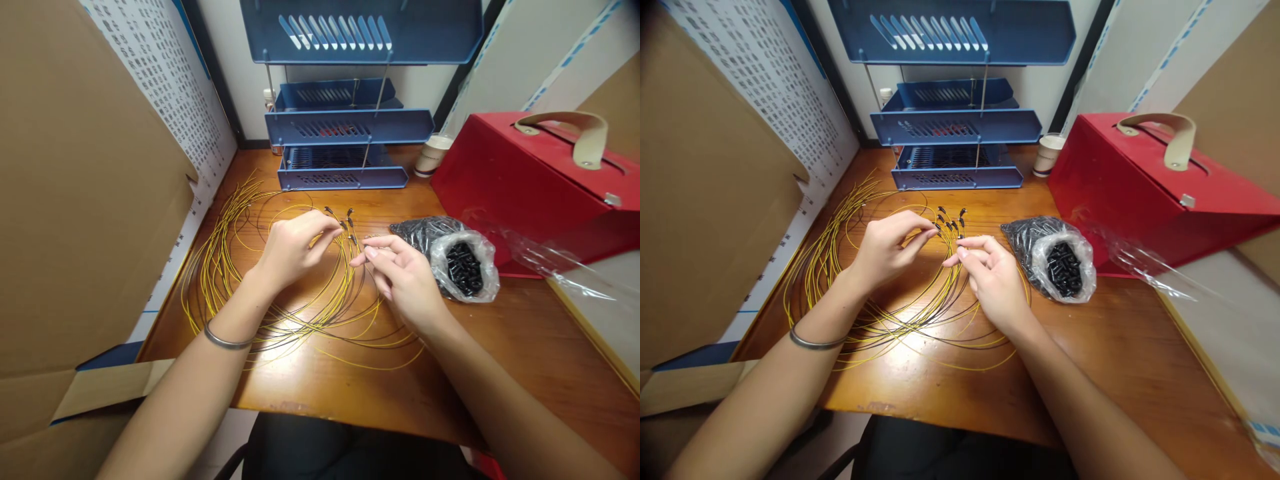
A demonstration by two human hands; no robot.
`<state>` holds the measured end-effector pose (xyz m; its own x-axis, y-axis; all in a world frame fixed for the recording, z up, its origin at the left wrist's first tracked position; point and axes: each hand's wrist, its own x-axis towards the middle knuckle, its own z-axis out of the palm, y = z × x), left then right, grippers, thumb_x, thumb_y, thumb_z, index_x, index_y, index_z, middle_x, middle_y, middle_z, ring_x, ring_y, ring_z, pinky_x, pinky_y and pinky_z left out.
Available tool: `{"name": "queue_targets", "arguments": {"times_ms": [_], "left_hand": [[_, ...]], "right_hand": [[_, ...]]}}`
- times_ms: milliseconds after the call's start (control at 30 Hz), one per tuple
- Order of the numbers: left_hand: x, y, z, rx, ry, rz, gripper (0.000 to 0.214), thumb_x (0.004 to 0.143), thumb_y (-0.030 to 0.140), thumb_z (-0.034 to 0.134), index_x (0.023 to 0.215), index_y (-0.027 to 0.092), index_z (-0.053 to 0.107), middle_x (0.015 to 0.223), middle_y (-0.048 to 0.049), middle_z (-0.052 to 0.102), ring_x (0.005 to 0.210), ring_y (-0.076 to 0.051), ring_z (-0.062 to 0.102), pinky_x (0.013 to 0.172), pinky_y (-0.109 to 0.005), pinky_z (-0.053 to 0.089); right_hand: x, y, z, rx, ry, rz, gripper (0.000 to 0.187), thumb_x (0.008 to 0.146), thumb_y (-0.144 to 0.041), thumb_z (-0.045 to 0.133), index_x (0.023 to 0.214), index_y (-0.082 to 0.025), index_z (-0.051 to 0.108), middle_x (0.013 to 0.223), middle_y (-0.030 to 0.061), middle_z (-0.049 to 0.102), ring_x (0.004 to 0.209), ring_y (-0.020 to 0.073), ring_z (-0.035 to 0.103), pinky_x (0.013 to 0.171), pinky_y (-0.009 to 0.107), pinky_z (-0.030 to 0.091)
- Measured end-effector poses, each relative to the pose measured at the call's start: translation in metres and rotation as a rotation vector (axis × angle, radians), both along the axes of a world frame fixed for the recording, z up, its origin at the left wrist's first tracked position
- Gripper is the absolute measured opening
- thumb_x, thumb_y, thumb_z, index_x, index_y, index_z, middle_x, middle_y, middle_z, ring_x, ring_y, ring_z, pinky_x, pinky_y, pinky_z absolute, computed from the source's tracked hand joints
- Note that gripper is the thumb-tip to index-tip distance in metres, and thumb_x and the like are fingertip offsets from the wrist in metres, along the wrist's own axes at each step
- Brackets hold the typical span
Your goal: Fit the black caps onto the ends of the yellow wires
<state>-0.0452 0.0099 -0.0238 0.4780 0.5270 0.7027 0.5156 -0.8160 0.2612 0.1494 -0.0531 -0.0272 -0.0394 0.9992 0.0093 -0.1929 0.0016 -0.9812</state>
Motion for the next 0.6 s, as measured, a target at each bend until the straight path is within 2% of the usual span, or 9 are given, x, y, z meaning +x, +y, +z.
{"name": "queue_targets", "arguments": {"times_ms": [367, 433, 500, 600], "left_hand": [[-0.001, 0.0, 0.001, 0.01, -0.012, -0.011, 0.016, 0.099, 0.027, 0.059, 0.094, 0.016, 0.069, 0.088, -0.0054, 0.075, 0.078, -0.013, 0.069, 0.072, -0.025, 0.05], [-0.001, 0.0, 0.001, 0.009, -0.012, -0.011, 0.016, 0.099, 0.027, 0.059, 0.094, 0.016, 0.069, 0.088, -0.0056, 0.075, 0.078, -0.013, 0.069, 0.072, -0.025, 0.051], [-0.001, 0.0, 0.0, 0.003, -0.012, -0.014, 0.015, 0.099, 0.026, 0.06, 0.093, 0.016, 0.069, 0.088, -0.0056, 0.075, 0.078, -0.013, 0.069, 0.072, -0.025, 0.051], [0.0, 0.0, -0.001, -0.009, -0.003, -0.017, 0.014, 0.098, 0.026, 0.06, 0.093, 0.016, 0.069, 0.089, -0.0052, 0.075, 0.078, -0.013, 0.069, 0.073, -0.026, 0.052]], "right_hand": [[-0.001, -0.001, 0.006, -0.028, -0.035, -0.056, 0.03, 0.081, -0.038, 0.076, 0.094, -0.016, 0.061, 0.078, 0.0062, 0.075, 0.037, 0.0032, 0.03, 0.038, 0.023, 0.018], [0.007, 0.001, 0.012, 0.009, -0.088, -0.151, 0.029, 0.078, -0.037, 0.076, 0.093, -0.016, 0.062, 0.077, 0.0058, 0.075, 0.038, 0.0039, 0.032, 0.038, 0.022, 0.021], [0.022, 0.003, 0.022, 0.084, -0.201, -0.306, 0.027, 0.076, -0.035, 0.077, 0.092, -0.018, 0.063, 0.076, 0.005, 0.074, 0.04, 0.0059, 0.038, 0.039, 0.023, 0.026], [0.055, -0.002, 0.041, 0.175, -0.491, -0.543, 0.03, 0.073, -0.031, 0.08, 0.099, -0.021, 0.068, 0.075, 0.0061, 0.074, 0.051, 0.0147, 0.058, 0.045, 0.028, 0.042]]}}
